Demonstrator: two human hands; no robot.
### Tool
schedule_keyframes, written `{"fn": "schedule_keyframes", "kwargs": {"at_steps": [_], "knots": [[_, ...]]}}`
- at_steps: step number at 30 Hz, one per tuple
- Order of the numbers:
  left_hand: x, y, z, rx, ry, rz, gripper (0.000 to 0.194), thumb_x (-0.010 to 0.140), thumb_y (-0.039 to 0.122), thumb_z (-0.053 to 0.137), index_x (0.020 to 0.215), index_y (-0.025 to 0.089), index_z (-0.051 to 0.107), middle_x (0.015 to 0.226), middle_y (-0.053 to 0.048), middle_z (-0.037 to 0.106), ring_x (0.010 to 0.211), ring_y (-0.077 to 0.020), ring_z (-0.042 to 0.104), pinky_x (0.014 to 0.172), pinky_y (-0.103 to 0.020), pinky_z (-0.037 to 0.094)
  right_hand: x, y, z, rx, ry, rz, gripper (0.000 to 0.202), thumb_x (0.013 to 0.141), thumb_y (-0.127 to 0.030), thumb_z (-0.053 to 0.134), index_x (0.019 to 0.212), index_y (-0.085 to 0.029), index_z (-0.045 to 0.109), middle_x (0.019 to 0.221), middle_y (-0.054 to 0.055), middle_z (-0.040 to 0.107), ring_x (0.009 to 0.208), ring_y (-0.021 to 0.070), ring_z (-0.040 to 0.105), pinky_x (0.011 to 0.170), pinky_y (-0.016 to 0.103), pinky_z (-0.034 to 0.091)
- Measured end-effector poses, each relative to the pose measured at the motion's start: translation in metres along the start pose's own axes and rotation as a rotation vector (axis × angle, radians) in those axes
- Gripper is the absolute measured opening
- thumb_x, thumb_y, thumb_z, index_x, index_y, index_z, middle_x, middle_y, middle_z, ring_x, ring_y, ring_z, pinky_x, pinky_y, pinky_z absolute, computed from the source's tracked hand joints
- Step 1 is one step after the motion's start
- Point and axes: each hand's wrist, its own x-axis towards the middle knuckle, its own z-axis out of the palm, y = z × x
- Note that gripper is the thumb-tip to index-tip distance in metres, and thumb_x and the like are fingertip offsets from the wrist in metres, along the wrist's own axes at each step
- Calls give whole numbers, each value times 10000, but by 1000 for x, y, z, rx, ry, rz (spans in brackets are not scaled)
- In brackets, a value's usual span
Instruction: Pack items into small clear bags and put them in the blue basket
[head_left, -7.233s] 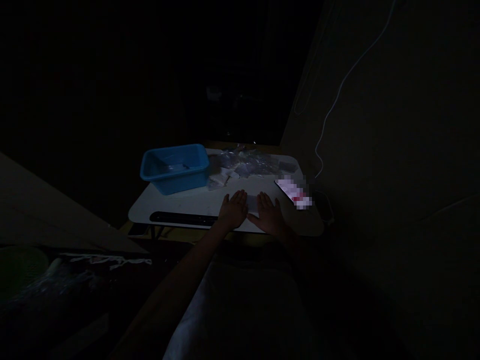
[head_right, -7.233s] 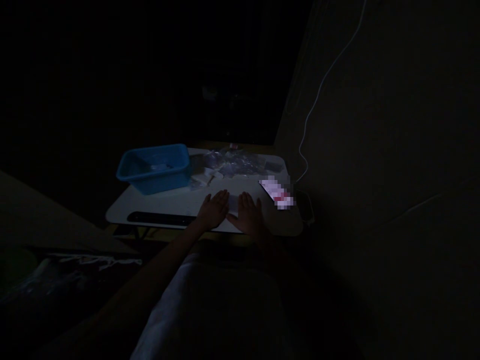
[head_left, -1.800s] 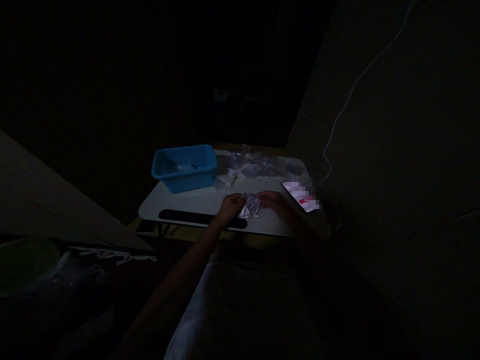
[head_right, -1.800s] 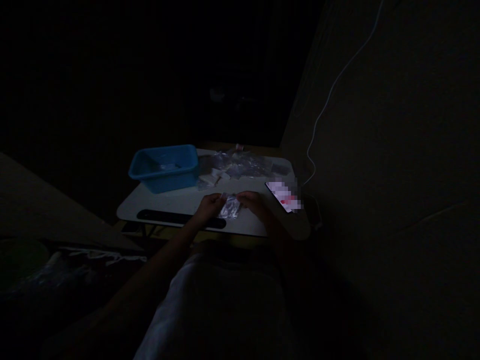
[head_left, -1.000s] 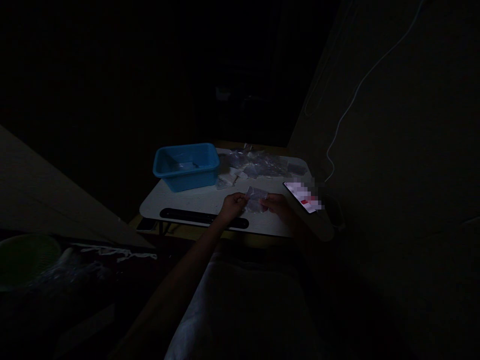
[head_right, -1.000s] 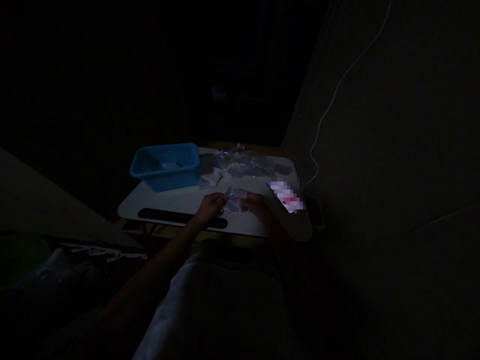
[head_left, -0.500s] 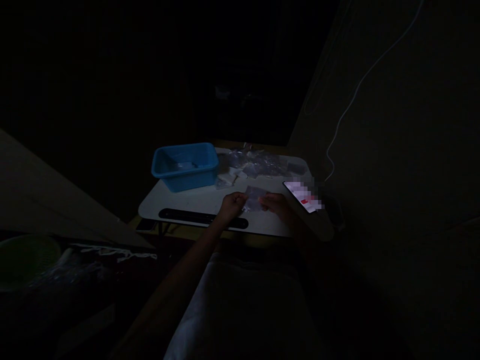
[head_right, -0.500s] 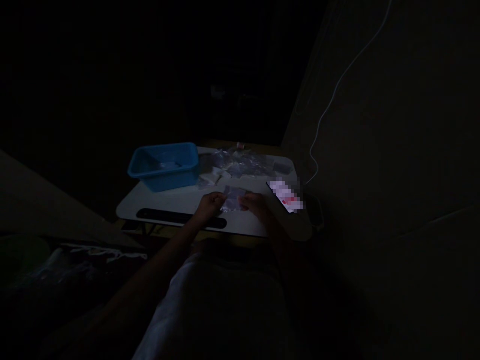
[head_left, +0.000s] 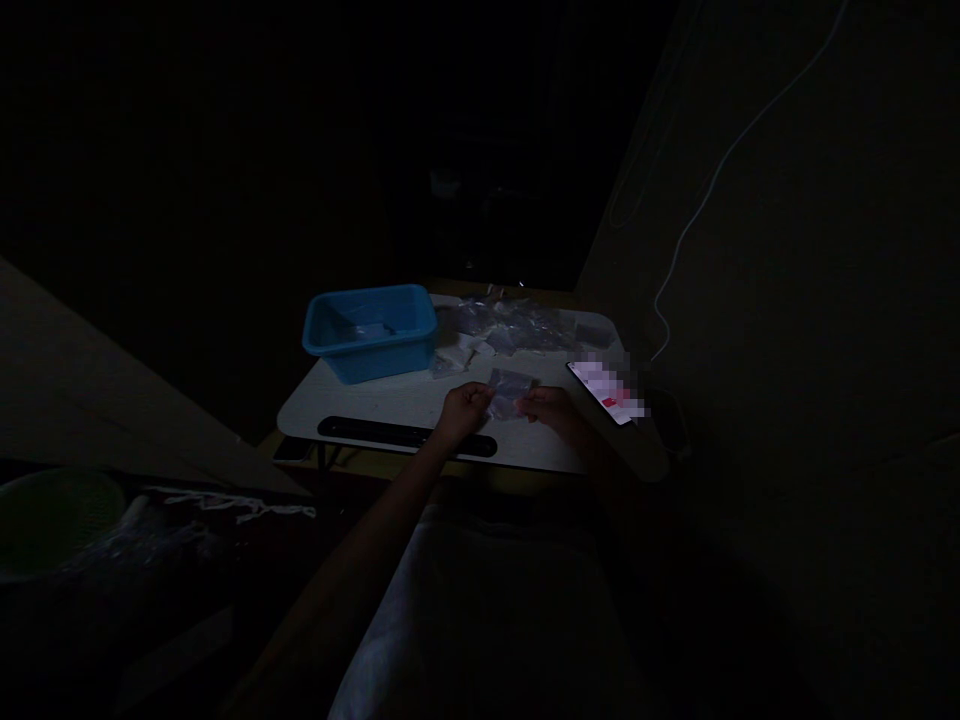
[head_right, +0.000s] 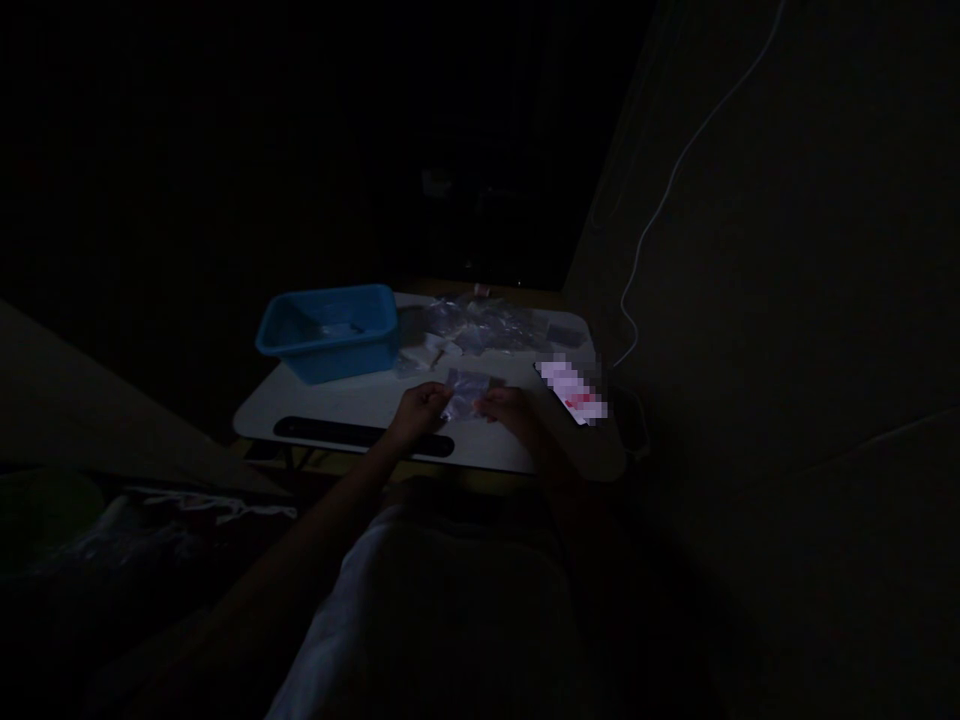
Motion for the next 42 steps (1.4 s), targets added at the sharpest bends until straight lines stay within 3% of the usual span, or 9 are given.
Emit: {"fn": "schedule_keyframes", "kwargs": {"at_steps": [5, 15, 29, 38, 42], "knots": [[-2, 5, -1, 8, -6, 31, 268, 650, 412, 566, 650, 143, 558, 467, 58, 464, 402, -60, 412, 404, -172, 309, 2, 3, 0, -26, 14, -12, 290, 533, -442, 622, 529, -163, 543, 456, -36, 489, 450, 76, 430, 478, 223, 324], [-7, 14, 0, -78, -51, -98, 330, 644, 450, 606, 721, 137, 537, 397, 45, 510, 314, -78, 468, 340, -154, 298, 5, 8, 1, 2, 32, 2, 310, 518, -464, 629, 568, -165, 567, 491, -23, 526, 461, 82, 440, 468, 222, 328], [-6, 11, 0, -83, -42, -69, 301, 671, 438, 583, 718, 145, 533, 414, 38, 536, 332, -79, 473, 371, -164, 313, 7, 6, 0, -46, -40, 30, 258, 512, -401, 667, 538, -157, 586, 491, -15, 559, 459, 79, 453, 466, 211, 328], [-4, 12, 1, -56, -16, -6, 226, 660, 370, 563, 633, 146, 543, 448, 34, 547, 398, -97, 495, 414, -187, 338, 4, 4, 2, -47, 56, 51, 176, 562, -328, 610, 561, -157, 569, 445, -40, 507, 442, 76, 443, 462, 208, 315], [-5, 11, 1, -45, -58, -9, 246, 653, 391, 559, 664, 146, 560, 462, 31, 558, 401, -97, 493, 416, -190, 329, 2, 1, 2, -18, 63, 43, 188, 566, -342, 600, 572, -157, 567, 436, -48, 486, 431, 70, 421, 451, 207, 298]]}}
